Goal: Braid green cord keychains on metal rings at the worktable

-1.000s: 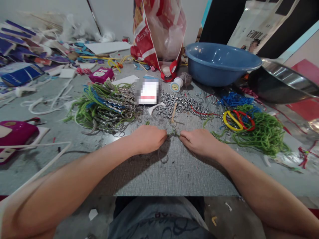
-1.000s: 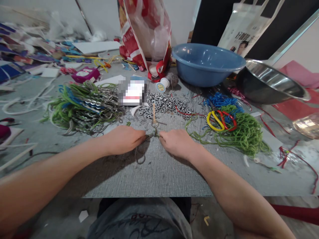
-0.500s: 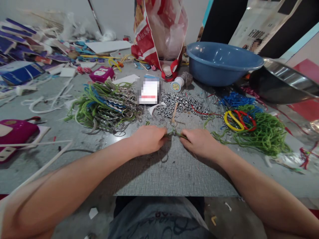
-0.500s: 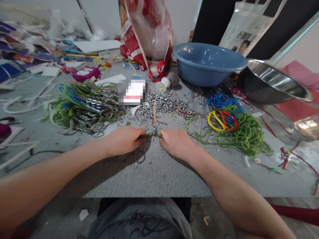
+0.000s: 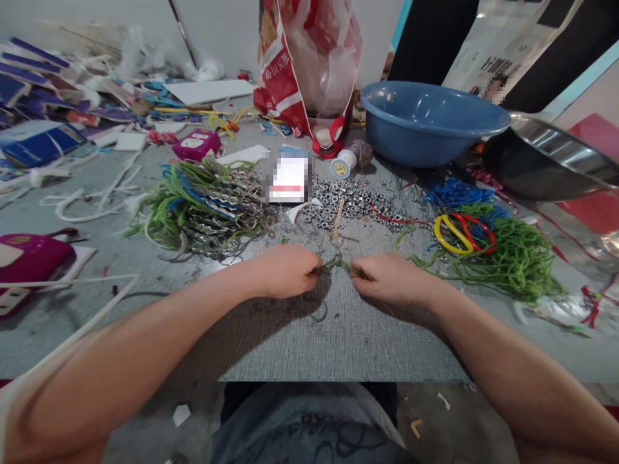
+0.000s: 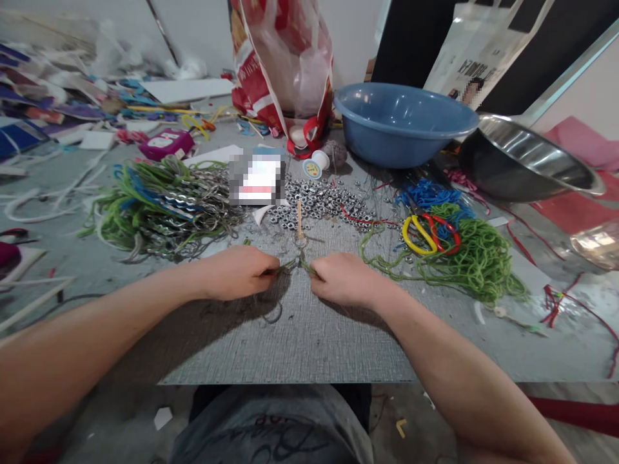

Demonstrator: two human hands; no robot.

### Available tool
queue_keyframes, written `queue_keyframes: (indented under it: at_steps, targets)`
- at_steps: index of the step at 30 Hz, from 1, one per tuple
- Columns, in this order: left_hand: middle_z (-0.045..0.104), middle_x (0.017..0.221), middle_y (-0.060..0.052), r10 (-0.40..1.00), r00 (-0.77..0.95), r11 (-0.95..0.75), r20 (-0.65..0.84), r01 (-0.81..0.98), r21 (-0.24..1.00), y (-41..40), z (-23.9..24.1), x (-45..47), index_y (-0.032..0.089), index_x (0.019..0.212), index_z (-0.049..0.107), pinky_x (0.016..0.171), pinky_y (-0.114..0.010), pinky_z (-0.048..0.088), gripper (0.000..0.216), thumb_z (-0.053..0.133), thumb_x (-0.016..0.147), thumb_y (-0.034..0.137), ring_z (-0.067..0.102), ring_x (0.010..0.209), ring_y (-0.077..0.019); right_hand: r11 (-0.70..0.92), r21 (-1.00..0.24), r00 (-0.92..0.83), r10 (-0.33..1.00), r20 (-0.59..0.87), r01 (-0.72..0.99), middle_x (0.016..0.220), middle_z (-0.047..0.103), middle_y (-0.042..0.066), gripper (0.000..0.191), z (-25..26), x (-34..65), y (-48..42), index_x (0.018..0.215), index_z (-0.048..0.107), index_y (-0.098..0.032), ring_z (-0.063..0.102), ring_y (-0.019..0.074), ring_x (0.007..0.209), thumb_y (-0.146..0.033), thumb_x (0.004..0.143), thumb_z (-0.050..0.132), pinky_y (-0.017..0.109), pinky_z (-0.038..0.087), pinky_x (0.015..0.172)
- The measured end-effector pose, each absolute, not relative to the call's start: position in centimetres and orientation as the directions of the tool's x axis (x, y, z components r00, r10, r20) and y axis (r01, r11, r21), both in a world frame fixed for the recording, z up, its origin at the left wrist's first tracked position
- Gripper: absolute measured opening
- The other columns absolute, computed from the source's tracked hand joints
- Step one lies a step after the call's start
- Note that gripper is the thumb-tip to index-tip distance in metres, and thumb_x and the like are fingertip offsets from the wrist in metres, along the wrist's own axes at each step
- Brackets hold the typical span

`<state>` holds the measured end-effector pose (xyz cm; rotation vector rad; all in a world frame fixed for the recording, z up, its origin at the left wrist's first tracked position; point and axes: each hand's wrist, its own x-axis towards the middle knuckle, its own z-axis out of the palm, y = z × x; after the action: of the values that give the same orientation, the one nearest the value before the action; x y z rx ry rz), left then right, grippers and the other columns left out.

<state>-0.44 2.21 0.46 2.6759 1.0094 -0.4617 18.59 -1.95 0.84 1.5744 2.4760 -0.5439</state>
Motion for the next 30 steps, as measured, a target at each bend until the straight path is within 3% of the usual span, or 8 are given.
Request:
queue_keyframes:
  at_steps: [4,7,9,14,18,22,26,30]
  targets:
    - [0.068,0.077,-0.01,0.675,0.654,-0.677,-0.341,0.733,0.067,2.3,0.5,-0.7,0.019,0.087,0.063,0.059,-0.031,0.043,0.032,0.04,0.083,0.041,0.064,0.075,-0.0258,0.335,-0.198,-0.381,0.879,-0.286,0.921,0.065,0.058,0.001,0.022,0.7,18.9,-1.8,0.069,0.051,-0.019,0.043,0.0117,0.056,-0.033,0.085,0.043,0.025,0.018,0.05]
    - [0.067,0.078,-0.012,0.703,0.631,-0.65,-0.329,0.757,0.062,2.4,0.7,-1.0,0.018,0.092,0.061,0.058,-0.034,0.044,0.052,0.039,0.079,0.064,0.063,0.075,-0.0294,0.275,-0.157,-0.312,0.9,-0.304,0.949,0.071,0.062,0.003,0.034,0.6,19.3,-1.5,0.075,0.053,-0.02,0.048,0.0141,0.061,-0.049,0.087,0.04,0.025,0.019,0.051]
    - [0.066,0.077,-0.012,0.708,0.625,-0.64,-0.329,0.765,0.075,2.4,1.0,-1.2,0.018,0.092,0.061,0.057,-0.035,0.044,0.06,0.03,0.08,0.069,0.063,0.074,-0.0301,0.252,-0.121,-0.278,0.91,-0.308,0.96,0.074,0.064,0.004,0.039,0.7,19.5,-1.3,0.077,0.054,-0.02,0.051,0.0155,0.063,-0.052,0.089,0.035,0.026,0.019,0.051]
    - [0.065,0.072,-0.011,0.769,0.566,-0.586,-0.298,0.81,0.025,2.8,1.1,-1.6,0.018,0.084,0.062,0.058,-0.035,0.043,0.053,0.019,0.091,0.048,0.063,0.073,-0.0274,0.169,-0.008,-0.165,0.947,-0.277,0.986,0.078,0.066,0.007,0.042,0.9,20.1,-0.9,0.078,0.059,-0.02,0.056,0.0193,0.071,-0.049,0.092,0.031,0.027,0.02,0.051]
    - [0.066,0.079,-0.012,0.809,0.554,-0.576,-0.196,0.814,-0.077,3.1,0.4,-2.1,0.016,0.084,0.062,0.062,-0.037,0.043,0.031,0.035,0.087,0.032,0.062,0.078,-0.0288,0.196,0.043,-0.19,0.976,-0.105,0.98,0.092,0.066,0.009,0.031,0.5,21.1,0.0,0.084,0.064,-0.018,0.058,0.0224,0.088,-0.033,0.092,0.038,0.028,0.031,0.058]
    - [0.064,0.091,-0.012,0.772,0.635,-0.624,0.029,0.766,-0.155,3.1,0.1,-2.5,0.013,0.086,0.062,0.072,-0.041,0.043,0.019,0.046,0.077,0.017,0.057,0.091,-0.0304,0.266,0.084,-0.266,0.964,-0.002,0.96,0.09,0.067,0.01,0.023,0.2,21.4,1.4,0.086,0.066,-0.015,0.058,0.0229,0.087,-0.021,0.088,0.044,0.031,0.037,0.069]
    - [0.064,0.093,-0.011,0.745,0.645,-0.635,0.168,0.764,-0.116,2.9,0.0,-2.2,0.014,0.085,0.063,0.077,-0.045,0.042,0.02,0.047,0.073,0.015,0.054,0.094,-0.03,0.259,0.015,-0.259,0.96,0.106,0.966,0.103,0.064,0.011,0.025,-0.1,20.6,2.9,0.099,0.064,-0.015,0.059,0.0216,0.089,-0.016,0.087,0.042,0.03,0.039,0.07]
    - [0.065,0.095,-0.008,0.702,0.668,-0.678,0.248,0.733,-0.057,2.6,-0.6,-1.7,0.017,0.083,0.065,0.079,-0.045,0.04,0.024,0.043,0.075,0.012,0.053,0.096,-0.028,0.252,0.088,-0.261,0.959,0.113,0.964,0.108,0.061,0.011,0.031,-0.6,19.7,4.5,0.108,0.06,-0.017,0.06,0.0224,0.088,-0.013,0.086,0.039,0.03,0.039,0.066]
